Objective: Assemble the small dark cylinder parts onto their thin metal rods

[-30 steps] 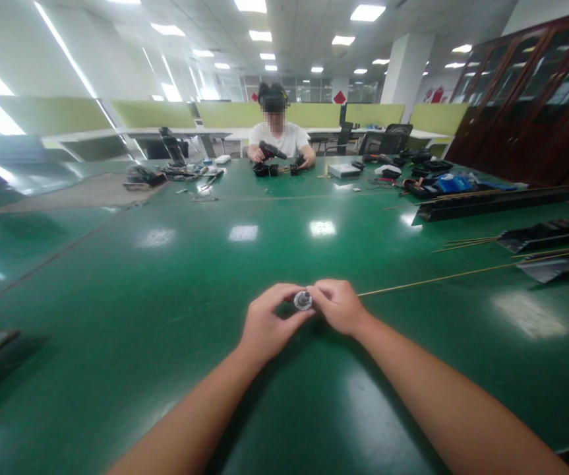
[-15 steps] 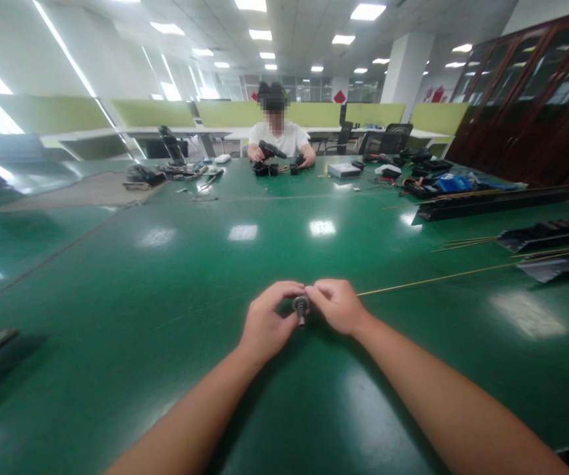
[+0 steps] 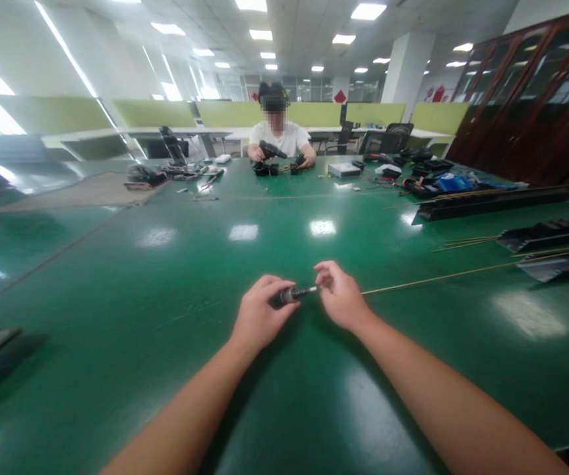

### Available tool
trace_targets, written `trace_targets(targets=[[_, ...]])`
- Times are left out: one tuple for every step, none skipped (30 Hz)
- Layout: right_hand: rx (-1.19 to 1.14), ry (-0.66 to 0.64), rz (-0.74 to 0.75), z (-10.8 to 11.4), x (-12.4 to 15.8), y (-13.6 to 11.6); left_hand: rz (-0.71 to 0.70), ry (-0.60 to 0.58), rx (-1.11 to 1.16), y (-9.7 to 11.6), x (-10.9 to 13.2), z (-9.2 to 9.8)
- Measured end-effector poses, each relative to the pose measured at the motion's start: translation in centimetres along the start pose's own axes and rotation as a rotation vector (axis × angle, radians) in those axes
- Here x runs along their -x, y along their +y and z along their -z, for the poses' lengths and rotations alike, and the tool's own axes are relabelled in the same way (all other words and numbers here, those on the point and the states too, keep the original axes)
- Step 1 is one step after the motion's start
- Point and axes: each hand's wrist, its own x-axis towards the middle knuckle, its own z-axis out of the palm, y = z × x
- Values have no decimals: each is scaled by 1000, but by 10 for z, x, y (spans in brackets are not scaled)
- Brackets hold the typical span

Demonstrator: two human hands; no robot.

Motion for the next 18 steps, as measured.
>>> trace_targets(targets=[[9, -12, 32, 0, 0, 0, 7, 6, -10, -1, 0, 0], [22, -29, 69, 0, 1, -1, 10, 10, -17, -2, 0, 0], [35, -50, 107, 0, 1, -2, 10, 14, -19, -2, 0, 0], [49, -74, 143, 0, 2, -4, 7, 18, -18, -3, 0, 0], [62, -94, 173, 1, 2, -5, 4, 23, -15, -3, 0, 0], [73, -109, 196, 1, 3, -7, -1, 27, -12, -3, 0, -1], [80, -119, 211, 2, 3, -8, -5, 29, -10, -2, 0, -1], [85, -123, 219, 2, 3, -9, -9, 29, -9, -2, 1, -1], [89, -125, 224, 2, 3, -10, -11, 29, -9, -2, 1, -1], [91, -126, 226, 2, 3, -11, -14, 29, -8, -2, 1, -2], [93, -127, 229, 2, 4, -12, -17, 27, -7, -2, 1, -2], [94, -127, 232, 2, 4, -12, -20, 25, -5, -1, 1, -2], [95, -128, 236, 2, 4, -13, -24, 22, -1, -1, 1, -2], [94, -129, 240, 2, 4, -13, -30, 16, 4, -1, 1, -2], [92, -130, 244, 2, 4, -13, -36, 7, 11, -1, 1, -2], [89, -131, 247, 2, 4, -13, -43, -3, 16, -1, 1, -3], [87, -133, 250, 2, 4, -12, -48, -12, 21, -1, 1, -3], [86, -136, 250, 1, 4, -12, -51, -18, 24, -1, 1, -3]])
